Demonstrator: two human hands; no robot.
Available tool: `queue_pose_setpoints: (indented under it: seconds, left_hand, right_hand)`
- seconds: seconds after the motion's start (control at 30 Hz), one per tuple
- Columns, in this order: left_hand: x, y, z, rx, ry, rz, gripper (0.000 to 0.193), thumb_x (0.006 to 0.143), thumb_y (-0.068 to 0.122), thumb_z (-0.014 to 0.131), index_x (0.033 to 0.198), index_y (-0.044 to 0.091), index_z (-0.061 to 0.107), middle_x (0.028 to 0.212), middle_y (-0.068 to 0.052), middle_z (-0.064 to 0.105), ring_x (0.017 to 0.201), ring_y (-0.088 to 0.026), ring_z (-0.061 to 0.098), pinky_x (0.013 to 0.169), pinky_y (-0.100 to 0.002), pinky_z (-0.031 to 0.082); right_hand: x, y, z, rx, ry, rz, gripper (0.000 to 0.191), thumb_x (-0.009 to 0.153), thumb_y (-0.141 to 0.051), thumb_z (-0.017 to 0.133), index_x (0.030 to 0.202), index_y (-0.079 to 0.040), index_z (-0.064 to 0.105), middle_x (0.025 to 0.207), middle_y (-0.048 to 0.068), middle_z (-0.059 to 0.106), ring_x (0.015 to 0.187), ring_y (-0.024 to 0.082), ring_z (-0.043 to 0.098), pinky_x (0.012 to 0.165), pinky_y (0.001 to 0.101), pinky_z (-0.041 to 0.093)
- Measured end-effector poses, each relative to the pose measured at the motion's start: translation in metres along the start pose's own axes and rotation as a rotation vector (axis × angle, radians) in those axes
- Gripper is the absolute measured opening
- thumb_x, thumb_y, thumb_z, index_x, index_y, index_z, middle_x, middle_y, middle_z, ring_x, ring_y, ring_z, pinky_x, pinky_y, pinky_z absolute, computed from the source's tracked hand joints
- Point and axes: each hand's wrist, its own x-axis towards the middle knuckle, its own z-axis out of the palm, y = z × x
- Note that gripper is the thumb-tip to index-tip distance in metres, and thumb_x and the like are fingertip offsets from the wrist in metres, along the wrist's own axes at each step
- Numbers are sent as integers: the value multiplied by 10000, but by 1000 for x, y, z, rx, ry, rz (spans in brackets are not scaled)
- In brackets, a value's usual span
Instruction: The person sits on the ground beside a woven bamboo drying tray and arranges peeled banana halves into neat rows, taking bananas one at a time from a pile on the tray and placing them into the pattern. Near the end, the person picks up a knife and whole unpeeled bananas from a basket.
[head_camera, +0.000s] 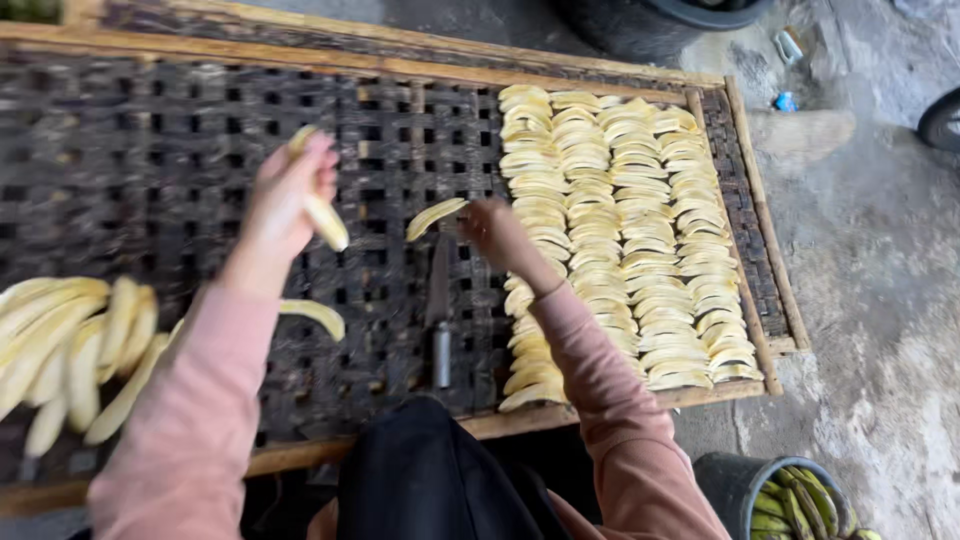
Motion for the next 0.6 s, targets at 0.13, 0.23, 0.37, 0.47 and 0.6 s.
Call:
queue_pose_setpoints:
  seconds: [0.13, 0.23, 0.37, 0.47, 0.6]
  left_hand:
    - [-121, 22, -94, -334, 427, -192, 87, 1006, 178, 630, 950, 114, 614, 861, -6, 639, 782, -109, 648, 768, -367, 617]
    - [-191, 2, -129, -389, 398, -188, 74, 953, 74, 622, 933, 136, 587, 891, -16, 664, 833, -139, 680, 818, -427, 636]
    - [-224, -19, -127, 348, 383, -11, 239, 926, 71, 727, 1138, 150, 650, 979, -28, 686, 829, -163, 642, 782, -358, 535]
    - [-197, -15, -103, 1322, 225, 262, 315, 891, 132, 788, 1187, 125, 681, 1117, -63, 719, 945, -224, 689, 844, -382, 565]
    - [-162, -17, -70, 1615, -48, 299, 393, 804, 131, 809, 1183, 182, 719, 1267, -35, 696, 988, -261, 709, 835, -428, 552]
  right_hand:
    - [-63, -76, 72, -81, -103, -159, 280, 901, -188, 771, 1118, -47, 665, 891, 134, 676, 900, 309, 655, 772, 441, 545]
    - [-95, -113, 121, -285, 30, -71, 460, 856, -307, 803, 1192, -64, 605, 989, 151, 663, 970, 368, 644, 804, 493, 529]
    - [-119, -109, 149, -658, 366, 262, 799, 658, -379, 837, 1318, -89, 493, 1168, 223, 600, 922, 413, 647, 720, 526, 524]
    - [-135, -88, 153, -607, 480, 380, 677, 851, -206, 719, 1459, -72, 453, 1197, 227, 599, 956, 399, 660, 755, 470, 554]
    - [-142, -83, 148, -5, 508, 442, 576, 934, -203, 704, 1405, -43, 415, 1076, 205, 678, 923, 338, 712, 834, 385, 514]
